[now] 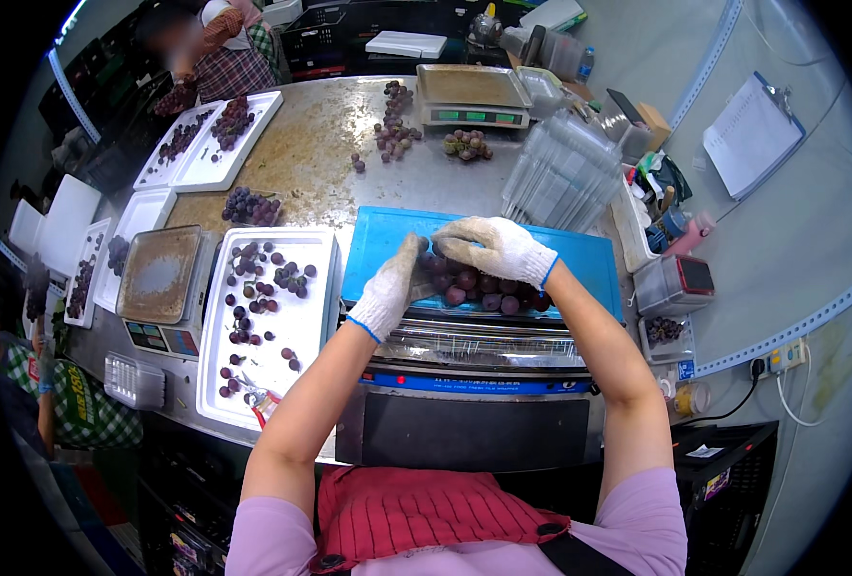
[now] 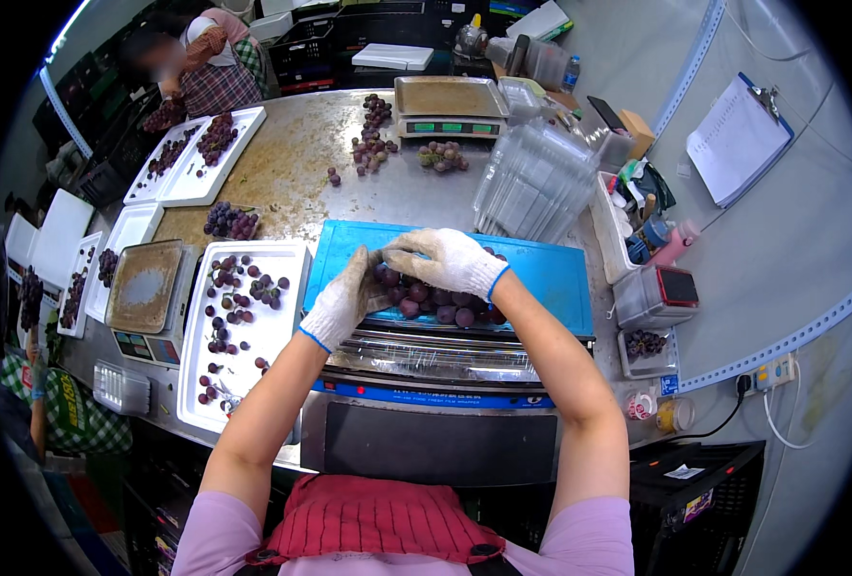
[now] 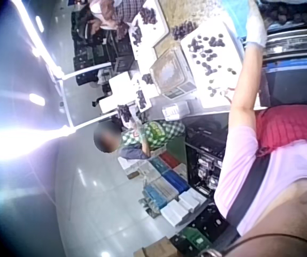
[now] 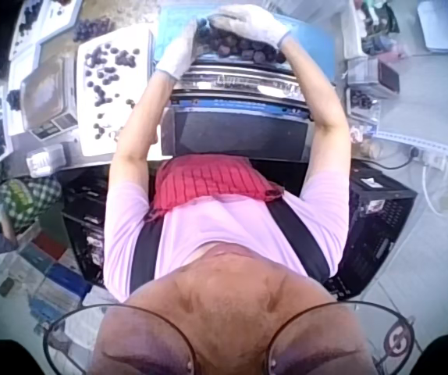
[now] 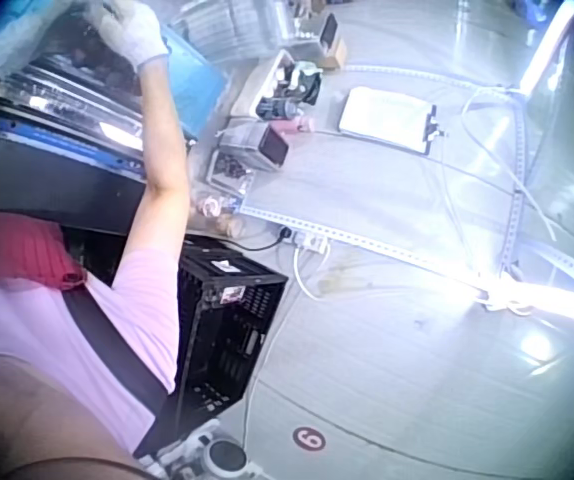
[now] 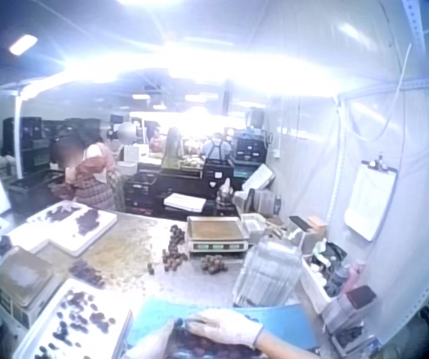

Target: The person weighs grape clusters on a scale, trims stems with shears, wraps the clusters in plastic film using a machine, and places the packages into a black crate.

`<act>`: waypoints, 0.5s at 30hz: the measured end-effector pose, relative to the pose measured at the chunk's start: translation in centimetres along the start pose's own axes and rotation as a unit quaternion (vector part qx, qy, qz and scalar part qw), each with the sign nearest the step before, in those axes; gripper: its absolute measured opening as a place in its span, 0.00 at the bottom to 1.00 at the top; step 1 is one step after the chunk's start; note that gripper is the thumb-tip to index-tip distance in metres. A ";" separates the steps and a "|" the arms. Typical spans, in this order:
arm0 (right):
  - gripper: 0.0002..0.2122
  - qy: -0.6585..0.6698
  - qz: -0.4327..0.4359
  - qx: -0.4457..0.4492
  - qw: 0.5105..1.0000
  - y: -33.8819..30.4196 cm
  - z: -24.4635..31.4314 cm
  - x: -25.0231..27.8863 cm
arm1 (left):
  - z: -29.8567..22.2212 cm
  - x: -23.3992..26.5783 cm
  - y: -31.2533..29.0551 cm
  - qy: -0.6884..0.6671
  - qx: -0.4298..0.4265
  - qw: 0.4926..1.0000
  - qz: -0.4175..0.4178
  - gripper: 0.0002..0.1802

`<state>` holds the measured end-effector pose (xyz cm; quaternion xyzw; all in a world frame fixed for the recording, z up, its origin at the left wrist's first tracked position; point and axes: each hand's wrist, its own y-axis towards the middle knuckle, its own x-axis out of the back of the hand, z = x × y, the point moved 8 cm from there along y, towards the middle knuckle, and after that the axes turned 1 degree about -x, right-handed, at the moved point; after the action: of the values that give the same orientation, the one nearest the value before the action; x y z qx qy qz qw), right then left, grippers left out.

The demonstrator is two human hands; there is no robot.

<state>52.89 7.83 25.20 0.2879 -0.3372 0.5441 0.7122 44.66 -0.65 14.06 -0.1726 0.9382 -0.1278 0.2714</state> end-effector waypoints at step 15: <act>0.18 0.042 -0.040 -0.028 0.998 -0.4 -1.8 1.0 | -3.3 -2.4 -2.6 0.546 -0.212 0.810 0.005 0.21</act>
<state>53.74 9.73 24.94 0.2579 -0.3102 0.5176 0.7546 45.43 -1.56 18.72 -0.1225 0.9366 0.0021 -0.3284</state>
